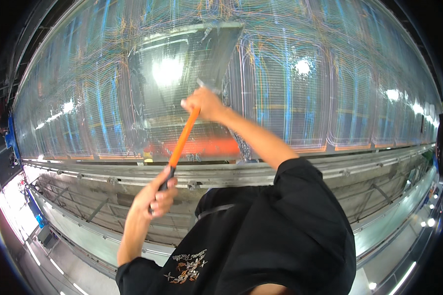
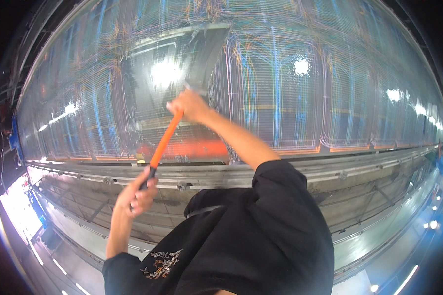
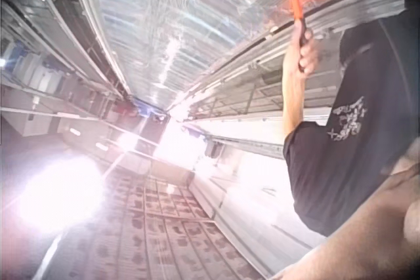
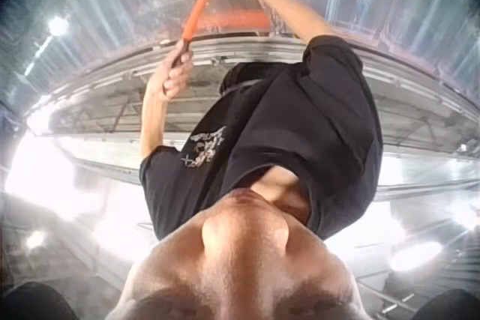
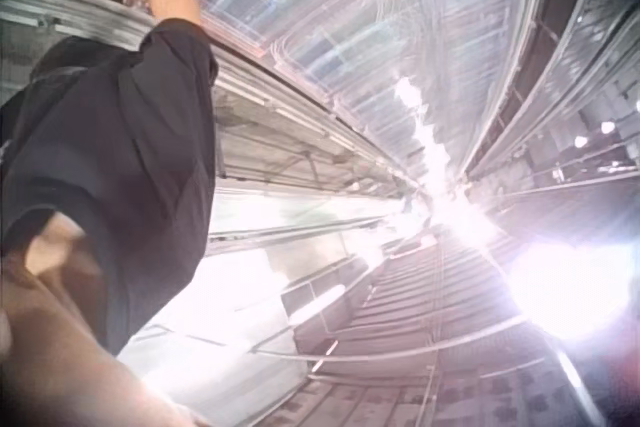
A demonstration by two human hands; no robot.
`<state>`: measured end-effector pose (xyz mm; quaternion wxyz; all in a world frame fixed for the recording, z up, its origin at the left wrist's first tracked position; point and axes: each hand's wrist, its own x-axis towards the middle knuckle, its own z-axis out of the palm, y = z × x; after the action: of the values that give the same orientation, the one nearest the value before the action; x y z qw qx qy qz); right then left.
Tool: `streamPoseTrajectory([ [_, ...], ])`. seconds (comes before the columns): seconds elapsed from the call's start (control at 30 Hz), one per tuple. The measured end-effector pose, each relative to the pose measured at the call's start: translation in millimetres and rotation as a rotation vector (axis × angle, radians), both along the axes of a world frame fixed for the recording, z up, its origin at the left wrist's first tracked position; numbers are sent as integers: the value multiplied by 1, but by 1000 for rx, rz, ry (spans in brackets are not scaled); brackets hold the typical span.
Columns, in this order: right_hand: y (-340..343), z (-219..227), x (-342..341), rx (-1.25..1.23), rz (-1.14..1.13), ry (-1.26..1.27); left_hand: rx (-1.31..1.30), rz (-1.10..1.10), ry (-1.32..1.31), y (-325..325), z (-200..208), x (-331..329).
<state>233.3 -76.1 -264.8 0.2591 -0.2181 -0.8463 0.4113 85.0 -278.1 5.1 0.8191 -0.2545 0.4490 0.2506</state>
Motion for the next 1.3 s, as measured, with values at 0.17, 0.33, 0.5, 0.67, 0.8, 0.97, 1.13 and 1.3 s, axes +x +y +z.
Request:
streamPoseTrajectory([
  [0.17,-185,23,46,88,-9,-3,-100,-202,101,-158,28,40],
  [0.33,-246,21,126,131,-81,-51,-35,-450,236,-233,-2,85],
  [0.5,-230,8,142,193,-29,-24,-28,-422,417,-223,-7,116],
  [0.67,-164,3,104,254,-81,69,65,-460,132,-138,16,77],
  [0.8,-91,-3,48,264,-153,144,-48,-284,85,-39,39,43],
  [0.97,-10,-10,-1,237,-307,252,-146,-353,136,75,54,1],
  [1.13,94,-18,-16,286,-400,303,-173,-380,139,183,50,-16],
  [1.3,213,-28,1,430,-437,317,-117,-417,256,265,17,-8],
])
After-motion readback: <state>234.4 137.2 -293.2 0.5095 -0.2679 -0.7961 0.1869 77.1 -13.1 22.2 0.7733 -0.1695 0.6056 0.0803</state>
